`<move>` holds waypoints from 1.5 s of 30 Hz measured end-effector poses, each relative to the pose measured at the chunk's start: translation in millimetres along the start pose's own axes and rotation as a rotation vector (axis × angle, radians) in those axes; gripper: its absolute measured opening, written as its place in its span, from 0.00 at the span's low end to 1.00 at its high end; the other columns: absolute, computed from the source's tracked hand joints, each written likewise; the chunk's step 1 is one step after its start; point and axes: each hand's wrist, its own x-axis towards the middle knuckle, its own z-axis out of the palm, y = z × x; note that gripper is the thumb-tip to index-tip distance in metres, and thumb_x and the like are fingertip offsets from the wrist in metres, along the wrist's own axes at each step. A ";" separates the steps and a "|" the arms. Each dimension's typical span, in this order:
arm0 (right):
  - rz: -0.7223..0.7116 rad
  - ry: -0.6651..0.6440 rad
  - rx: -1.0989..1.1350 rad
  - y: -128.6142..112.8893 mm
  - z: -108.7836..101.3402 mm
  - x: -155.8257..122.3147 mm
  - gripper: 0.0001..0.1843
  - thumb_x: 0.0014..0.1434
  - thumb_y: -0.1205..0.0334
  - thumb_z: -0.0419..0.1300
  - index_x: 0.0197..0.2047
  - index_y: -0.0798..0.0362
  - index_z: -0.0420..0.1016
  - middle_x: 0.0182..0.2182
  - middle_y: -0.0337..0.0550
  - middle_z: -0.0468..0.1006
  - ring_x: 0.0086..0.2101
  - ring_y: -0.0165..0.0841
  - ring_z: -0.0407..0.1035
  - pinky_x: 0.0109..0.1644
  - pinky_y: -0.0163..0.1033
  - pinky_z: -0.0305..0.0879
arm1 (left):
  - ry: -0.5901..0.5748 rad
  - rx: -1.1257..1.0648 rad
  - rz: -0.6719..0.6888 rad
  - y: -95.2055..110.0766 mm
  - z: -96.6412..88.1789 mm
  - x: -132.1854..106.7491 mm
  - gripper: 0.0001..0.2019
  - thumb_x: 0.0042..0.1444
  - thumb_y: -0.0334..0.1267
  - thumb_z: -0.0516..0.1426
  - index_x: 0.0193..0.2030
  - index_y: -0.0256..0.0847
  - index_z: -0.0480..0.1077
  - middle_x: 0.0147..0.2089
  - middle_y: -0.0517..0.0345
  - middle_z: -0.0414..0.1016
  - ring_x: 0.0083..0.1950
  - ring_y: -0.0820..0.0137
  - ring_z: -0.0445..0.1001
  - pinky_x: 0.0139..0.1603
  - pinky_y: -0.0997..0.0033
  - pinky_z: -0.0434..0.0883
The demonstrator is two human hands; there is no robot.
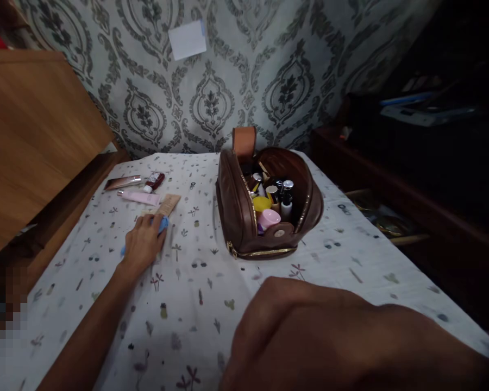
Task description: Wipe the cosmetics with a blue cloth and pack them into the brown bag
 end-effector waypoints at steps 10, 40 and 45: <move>0.026 -0.088 0.312 29.7 14.2 1.1 0.14 0.64 0.53 0.61 0.30 0.49 0.80 0.31 0.44 0.81 0.32 0.30 0.76 0.37 0.32 0.73 | 0.020 -0.020 -0.212 -37.9 -1.0 -2.7 0.18 0.66 0.42 0.46 0.57 0.38 0.67 0.54 0.42 0.74 0.55 0.50 0.70 0.44 0.57 0.70; 0.602 0.285 0.674 194.5 134.4 -36.8 0.25 0.54 0.42 0.65 0.49 0.49 0.72 0.36 0.41 0.74 0.35 0.34 0.69 0.35 0.36 0.69 | 0.485 -0.483 0.347 37.1 -3.0 -44.9 0.22 0.67 0.45 0.50 0.65 0.42 0.63 0.55 0.44 0.68 0.56 0.57 0.69 0.49 0.60 0.73; 0.537 0.082 0.473 187.8 129.3 -39.6 0.26 0.57 0.40 0.61 0.51 0.51 0.72 0.31 0.37 0.69 0.29 0.30 0.66 0.31 0.35 0.67 | 0.498 -0.438 0.356 28.8 -5.5 -38.6 0.19 0.68 0.43 0.49 0.61 0.41 0.69 0.61 0.42 0.66 0.61 0.54 0.64 0.58 0.52 0.69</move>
